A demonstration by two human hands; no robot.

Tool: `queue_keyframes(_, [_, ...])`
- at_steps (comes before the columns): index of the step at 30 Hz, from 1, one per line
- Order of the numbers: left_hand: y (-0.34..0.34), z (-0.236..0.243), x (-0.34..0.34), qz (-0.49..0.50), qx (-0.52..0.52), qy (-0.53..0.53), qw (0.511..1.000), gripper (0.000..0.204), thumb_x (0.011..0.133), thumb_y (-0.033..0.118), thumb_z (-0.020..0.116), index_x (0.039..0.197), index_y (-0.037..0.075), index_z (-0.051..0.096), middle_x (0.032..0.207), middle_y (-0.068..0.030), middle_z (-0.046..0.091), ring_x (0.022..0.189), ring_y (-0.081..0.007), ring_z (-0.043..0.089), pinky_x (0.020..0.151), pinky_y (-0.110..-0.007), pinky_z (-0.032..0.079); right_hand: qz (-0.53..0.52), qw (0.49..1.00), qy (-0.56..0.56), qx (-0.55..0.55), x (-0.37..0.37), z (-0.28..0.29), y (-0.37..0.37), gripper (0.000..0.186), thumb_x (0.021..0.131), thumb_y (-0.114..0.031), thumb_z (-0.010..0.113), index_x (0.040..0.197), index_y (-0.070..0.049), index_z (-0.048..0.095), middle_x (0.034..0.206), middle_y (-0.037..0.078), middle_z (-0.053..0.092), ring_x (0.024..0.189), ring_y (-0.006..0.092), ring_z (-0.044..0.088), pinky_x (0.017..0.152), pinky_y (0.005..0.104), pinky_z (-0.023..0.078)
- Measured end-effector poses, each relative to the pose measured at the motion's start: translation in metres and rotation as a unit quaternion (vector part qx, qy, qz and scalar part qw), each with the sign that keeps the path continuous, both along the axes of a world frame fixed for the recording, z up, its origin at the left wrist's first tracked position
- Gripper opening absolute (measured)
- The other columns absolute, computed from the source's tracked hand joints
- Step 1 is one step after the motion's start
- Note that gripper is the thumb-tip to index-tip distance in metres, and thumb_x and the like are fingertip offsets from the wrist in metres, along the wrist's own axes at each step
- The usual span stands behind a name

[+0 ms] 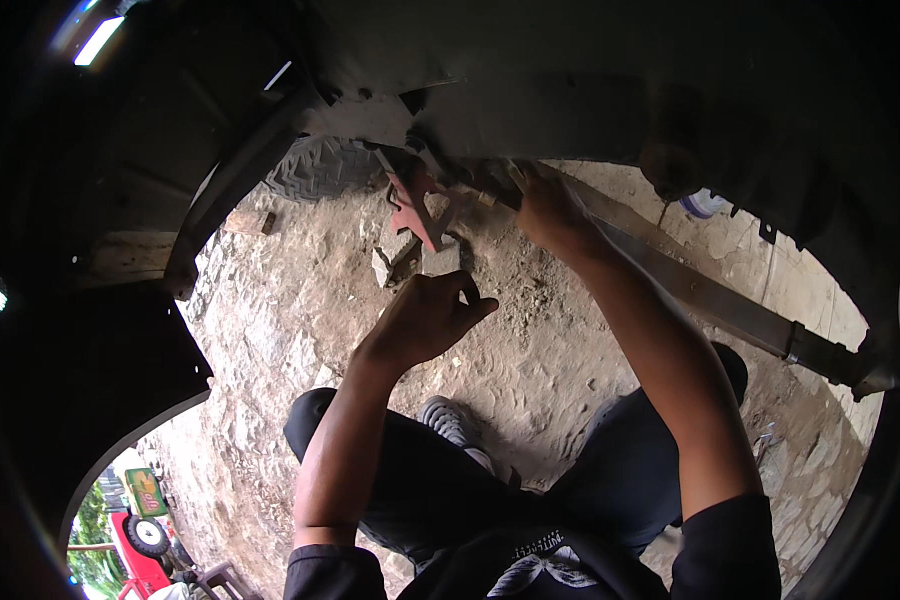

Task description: The person sits under a vehicle and uses a hammer and chisel to chip away material from the undercarriage. They repeatedly strike and scrape the same area, removing debris and adjusting their grip on the tools.

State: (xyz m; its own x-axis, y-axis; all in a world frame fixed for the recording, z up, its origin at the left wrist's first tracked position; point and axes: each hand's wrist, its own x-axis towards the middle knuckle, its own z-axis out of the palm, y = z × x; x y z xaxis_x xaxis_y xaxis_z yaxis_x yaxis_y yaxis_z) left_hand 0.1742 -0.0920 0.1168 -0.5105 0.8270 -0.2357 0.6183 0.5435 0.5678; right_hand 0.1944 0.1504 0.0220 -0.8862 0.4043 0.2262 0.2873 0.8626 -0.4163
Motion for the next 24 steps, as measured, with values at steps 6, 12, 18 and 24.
queue_keyframes(6, [-0.014, -0.012, 0.003, -0.01, -0.003, 0.005, 1.0, 0.036, 0.094, 0.039, 0.075, 0.09, 0.004, 0.07, 0.062, -0.0106, 0.066, 0.057, -0.0199, 0.065, 0.059, -0.036, 0.051, -0.022, 0.994, -0.086, -0.067, 0.07, -0.003, 0.004, 0.073, 0.089, -0.002, 0.06, 0.156, -0.006, 0.031, 0.092, 0.038, 0.067, 0.087, 0.0526, 0.07, 0.075, 0.0584, 0.059])
queue_keyframes(12, [-0.007, 0.007, 0.029, -0.063, -0.017, 0.003, 0.998, 0.036, 0.092, 0.04, 0.077, 0.091, 0.005, 0.069, 0.066, -0.0128, 0.068, 0.064, -0.0247, 0.07, 0.063, -0.037, 0.054, 0.003, 0.993, -0.085, -0.082, 0.085, 0.016, 0.011, 0.066, 0.088, -0.003, 0.062, 0.149, -0.002, 0.038, 0.102, 0.033, 0.07, 0.094, 0.0482, 0.071, 0.084, 0.0554, 0.059])
queue_keyframes(18, [-0.016, 0.012, 0.031, -0.087, -0.028, 0.016, 0.996, 0.034, 0.093, 0.038, 0.075, 0.091, 0.005, 0.071, 0.063, -0.0145, 0.065, 0.061, -0.0286, 0.068, 0.061, -0.04, 0.053, -0.047, 0.985, -0.123, -0.108, 0.057, 0.046, 0.022, 0.067, 0.091, -0.005, 0.062, 0.152, -0.006, 0.034, 0.106, 0.034, 0.069, 0.097, 0.0462, 0.071, 0.088, 0.0528, 0.058])
queue_keyframes(24, [-0.034, -0.019, 0.015, -0.11, -0.018, -0.008, 0.994, 0.036, 0.095, 0.04, 0.072, 0.089, 0.005, 0.076, 0.067, -0.0162, 0.068, 0.063, -0.0304, 0.07, 0.063, -0.04, 0.054, 0.024, 0.988, -0.135, -0.066, 0.01, 0.026, 0.024, 0.061, 0.091, -0.005, 0.059, 0.149, -0.005, 0.039, 0.117, 0.031, 0.067, 0.109, 0.0435, 0.067, 0.097, 0.0488, 0.054])
